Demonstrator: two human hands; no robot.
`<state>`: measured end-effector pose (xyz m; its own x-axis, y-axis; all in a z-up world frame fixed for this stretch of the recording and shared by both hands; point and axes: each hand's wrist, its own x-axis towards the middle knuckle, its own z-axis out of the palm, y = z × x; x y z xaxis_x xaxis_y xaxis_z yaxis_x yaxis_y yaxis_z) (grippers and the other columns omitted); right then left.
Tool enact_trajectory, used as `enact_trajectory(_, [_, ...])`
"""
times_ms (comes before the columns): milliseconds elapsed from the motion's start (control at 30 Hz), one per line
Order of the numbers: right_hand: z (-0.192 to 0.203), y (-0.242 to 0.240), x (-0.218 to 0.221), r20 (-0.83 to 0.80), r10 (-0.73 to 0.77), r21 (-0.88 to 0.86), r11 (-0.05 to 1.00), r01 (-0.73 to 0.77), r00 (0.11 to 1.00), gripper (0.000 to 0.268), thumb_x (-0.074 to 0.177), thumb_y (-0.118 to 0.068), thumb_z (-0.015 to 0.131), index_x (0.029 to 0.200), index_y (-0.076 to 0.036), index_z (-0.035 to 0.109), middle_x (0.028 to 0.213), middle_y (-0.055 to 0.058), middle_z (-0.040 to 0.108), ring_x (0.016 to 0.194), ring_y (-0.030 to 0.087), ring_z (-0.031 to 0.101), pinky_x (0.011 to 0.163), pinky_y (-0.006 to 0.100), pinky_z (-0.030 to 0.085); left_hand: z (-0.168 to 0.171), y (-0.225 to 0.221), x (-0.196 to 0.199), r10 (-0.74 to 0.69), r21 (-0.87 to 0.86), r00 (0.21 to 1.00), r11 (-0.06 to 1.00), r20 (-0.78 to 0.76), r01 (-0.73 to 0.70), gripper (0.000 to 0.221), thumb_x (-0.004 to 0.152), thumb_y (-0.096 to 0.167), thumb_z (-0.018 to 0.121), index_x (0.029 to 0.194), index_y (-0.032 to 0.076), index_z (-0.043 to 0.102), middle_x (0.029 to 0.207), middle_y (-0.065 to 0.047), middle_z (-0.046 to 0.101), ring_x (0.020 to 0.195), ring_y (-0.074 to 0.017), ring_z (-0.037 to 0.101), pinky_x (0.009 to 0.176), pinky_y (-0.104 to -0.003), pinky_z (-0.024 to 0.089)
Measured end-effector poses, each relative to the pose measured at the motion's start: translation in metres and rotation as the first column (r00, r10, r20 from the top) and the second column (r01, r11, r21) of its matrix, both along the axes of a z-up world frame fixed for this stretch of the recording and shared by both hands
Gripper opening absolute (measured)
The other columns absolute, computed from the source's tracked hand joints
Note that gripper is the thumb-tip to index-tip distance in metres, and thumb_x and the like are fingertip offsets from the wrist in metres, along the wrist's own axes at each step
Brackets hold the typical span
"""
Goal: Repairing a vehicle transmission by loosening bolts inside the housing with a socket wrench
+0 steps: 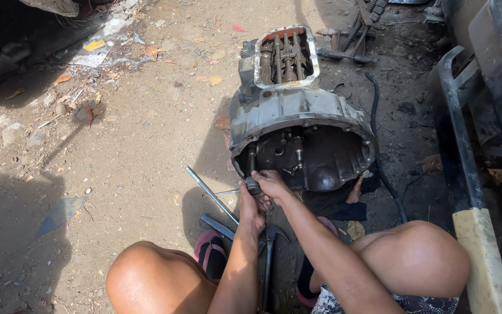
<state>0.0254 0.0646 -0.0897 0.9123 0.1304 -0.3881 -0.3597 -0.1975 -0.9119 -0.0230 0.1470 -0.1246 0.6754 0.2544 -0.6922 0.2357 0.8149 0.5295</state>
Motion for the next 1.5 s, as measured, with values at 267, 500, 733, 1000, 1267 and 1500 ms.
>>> enact_trajectory(267, [-0.029, -0.001, 0.009, -0.011, 0.033, -0.051, 0.998, -0.034, 0.999, 0.054, 0.095, -0.049, 0.066, 0.107, 0.002, 0.075, 0.099, 0.028, 0.071, 0.100, 0.039, 0.070, 0.074, 0.047, 0.063, 0.002, -0.004, -0.020, -0.091, 0.190, 0.992, 0.979, 0.085, 0.074, 0.038, 0.098, 0.042, 0.069, 0.099, 0.007, 0.056, 0.077, -0.011, 0.066, 0.054, -0.0169, 0.068, 0.042, -0.026, 0.058])
enact_trajectory(500, [-0.081, -0.008, 0.011, 0.109, 0.054, -0.089, 0.995, -0.044, 0.993, 0.034, 0.094, -0.038, 0.070, 0.098, -0.004, 0.074, 0.081, 0.012, 0.077, 0.087, 0.025, 0.076, 0.074, 0.037, 0.060, -0.072, -0.004, -0.061, -0.450, 0.517, 0.889, 0.743, -0.083, 0.424, 0.041, 0.081, 0.025, 0.091, 0.106, 0.008, 0.063, 0.087, -0.009, 0.069, 0.071, -0.0171, 0.068, 0.051, -0.025, 0.057])
enact_trajectory(733, [-0.036, -0.020, -0.054, 0.059, 0.501, -0.305, 0.833, -0.462, 0.863, 0.028, 0.092, -0.029, 0.069, 0.097, -0.002, 0.075, 0.097, 0.022, 0.077, 0.104, 0.041, 0.070, 0.087, 0.051, 0.053, -0.151, 0.019, -0.077, -0.548, 0.638, 0.657, 0.265, -0.517, 0.723, 0.059, 0.061, 0.040, 0.097, 0.107, 0.023, 0.064, 0.100, -0.001, 0.075, 0.109, -0.0267, 0.072, 0.091, -0.040, 0.058])
enact_trajectory(1000, [-0.190, -0.022, -0.090, -0.257, 0.375, -0.430, 0.781, -0.453, 0.891, 0.054, 0.098, -0.047, 0.064, 0.135, -0.007, 0.068, 0.133, 0.017, 0.068, 0.121, 0.035, 0.066, 0.093, 0.047, 0.059, -0.148, 0.027, -0.102, -0.520, 0.483, 0.311, -0.235, -0.796, 0.844, 0.054, 0.079, 0.051, 0.060, 0.112, 0.010, 0.075, 0.112, -0.020, 0.075, 0.115, -0.0383, 0.069, 0.098, -0.048, 0.059])
enact_trajectory(1267, [-0.204, -0.021, -0.099, -0.315, 0.457, -0.458, 0.694, -0.555, 0.832, 0.049, 0.101, -0.036, 0.058, 0.131, 0.001, 0.066, 0.130, 0.024, 0.067, 0.117, 0.040, 0.066, 0.089, 0.047, 0.060, -0.132, 0.015, -0.105, -0.586, 0.529, 0.356, -0.150, -0.728, 0.835, 0.061, 0.090, 0.046, 0.044, 0.135, 0.008, 0.056, 0.124, -0.026, 0.068, 0.125, -0.0450, 0.061, 0.108, -0.053, 0.051])
enact_trajectory(1500, [-0.144, -0.036, -0.084, -0.121, 0.001, -0.519, 0.852, -0.064, 0.993, 0.041, 0.087, -0.054, 0.058, 0.098, -0.020, 0.079, 0.107, 0.015, 0.077, 0.113, 0.041, 0.067, 0.097, 0.051, 0.056, -0.214, 0.012, -0.099, -0.602, 0.461, 0.233, -0.255, -0.764, 0.850, 0.057, 0.084, 0.033, 0.052, 0.132, 0.003, 0.061, 0.124, -0.024, 0.069, 0.125, -0.0414, 0.062, 0.107, -0.047, 0.053])
